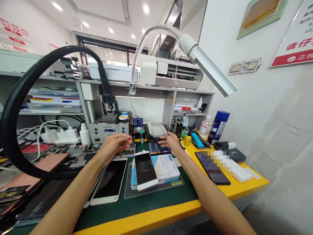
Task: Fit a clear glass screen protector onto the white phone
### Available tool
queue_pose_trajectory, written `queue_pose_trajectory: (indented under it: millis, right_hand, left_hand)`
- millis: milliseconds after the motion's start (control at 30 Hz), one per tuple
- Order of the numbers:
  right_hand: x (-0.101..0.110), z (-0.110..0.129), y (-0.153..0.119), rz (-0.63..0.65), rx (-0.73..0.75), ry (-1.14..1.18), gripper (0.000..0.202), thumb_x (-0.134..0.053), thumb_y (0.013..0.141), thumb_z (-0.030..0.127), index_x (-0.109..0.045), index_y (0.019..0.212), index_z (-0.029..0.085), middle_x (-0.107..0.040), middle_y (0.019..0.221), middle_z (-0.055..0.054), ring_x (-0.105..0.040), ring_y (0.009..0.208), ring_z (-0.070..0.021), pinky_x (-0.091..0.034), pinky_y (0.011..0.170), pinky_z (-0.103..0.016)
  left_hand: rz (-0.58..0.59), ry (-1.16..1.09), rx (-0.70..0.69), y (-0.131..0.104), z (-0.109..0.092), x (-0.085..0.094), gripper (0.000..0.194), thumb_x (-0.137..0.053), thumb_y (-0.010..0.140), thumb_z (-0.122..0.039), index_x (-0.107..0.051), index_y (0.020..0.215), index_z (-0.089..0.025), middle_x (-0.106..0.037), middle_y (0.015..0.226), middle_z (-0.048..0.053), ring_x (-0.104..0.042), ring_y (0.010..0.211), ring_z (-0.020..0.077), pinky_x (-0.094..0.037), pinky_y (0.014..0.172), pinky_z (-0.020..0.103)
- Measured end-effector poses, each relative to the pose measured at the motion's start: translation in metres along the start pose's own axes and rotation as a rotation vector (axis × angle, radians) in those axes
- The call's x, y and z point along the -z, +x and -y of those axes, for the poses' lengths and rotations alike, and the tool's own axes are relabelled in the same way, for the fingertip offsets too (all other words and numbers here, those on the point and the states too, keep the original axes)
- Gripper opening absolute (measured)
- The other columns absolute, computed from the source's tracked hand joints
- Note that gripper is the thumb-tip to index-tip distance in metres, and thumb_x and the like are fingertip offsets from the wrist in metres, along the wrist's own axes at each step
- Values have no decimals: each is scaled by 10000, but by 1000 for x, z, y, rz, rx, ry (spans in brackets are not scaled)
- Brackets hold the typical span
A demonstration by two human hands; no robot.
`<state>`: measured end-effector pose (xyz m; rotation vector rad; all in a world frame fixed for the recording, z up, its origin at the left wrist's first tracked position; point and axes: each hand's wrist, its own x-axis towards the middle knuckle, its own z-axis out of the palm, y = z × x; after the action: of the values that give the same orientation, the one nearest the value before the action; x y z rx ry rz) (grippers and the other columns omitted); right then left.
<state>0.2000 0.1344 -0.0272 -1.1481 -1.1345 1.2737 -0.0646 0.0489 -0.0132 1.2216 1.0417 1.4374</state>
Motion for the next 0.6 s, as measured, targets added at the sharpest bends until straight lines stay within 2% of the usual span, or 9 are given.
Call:
queue_pose_trajectory:
  millis: [67,200,300,400,600]
  right_hand:
    - [-2,-1,-1,10,27,-14,559,-583,911,58,-397,1432,135,-747,1032,-112,-722,624,-163,-582,518,-267]
    - [-5,-6,4,-5,61,-71,492,-583,931,87,-451,1401,144,-739,1031,-94,-685,575,-134,-554,488,-248]
    - [-3,-11,13,-34,43,-112,355,-609,982,244,-549,1320,154,-695,1097,-83,-696,767,-160,-597,650,-305]
    - [-1,-14,20,-48,11,-139,338,-623,981,343,-602,1265,160,-647,1214,-94,-672,996,-217,-589,835,-413]
    - [1,-17,28,-37,-13,-168,355,-628,976,341,-596,1283,165,-628,1267,-104,-657,1058,-239,-572,883,-447]
  left_hand:
    - [-1,-1,-2,1,1,0,262,-780,725,-371,-761,832,-132,-718,779,87,-621,644,158,-533,619,292]
    - [-6,-1,-1,1,1,0,253,-781,718,-364,-762,825,-135,-718,771,82,-620,639,152,-531,615,286]
    - [-8,4,6,-1,-1,-2,251,-790,707,-360,-764,817,-136,-718,769,81,-618,634,151,-532,616,288]
    - [-5,15,20,-3,-4,-4,263,-801,705,-374,-767,814,-137,-716,773,84,-619,642,156,-538,628,297]
    - [-4,29,32,-5,-6,-5,258,-793,711,-377,-765,810,-141,-708,769,79,-614,648,161,-531,625,297]
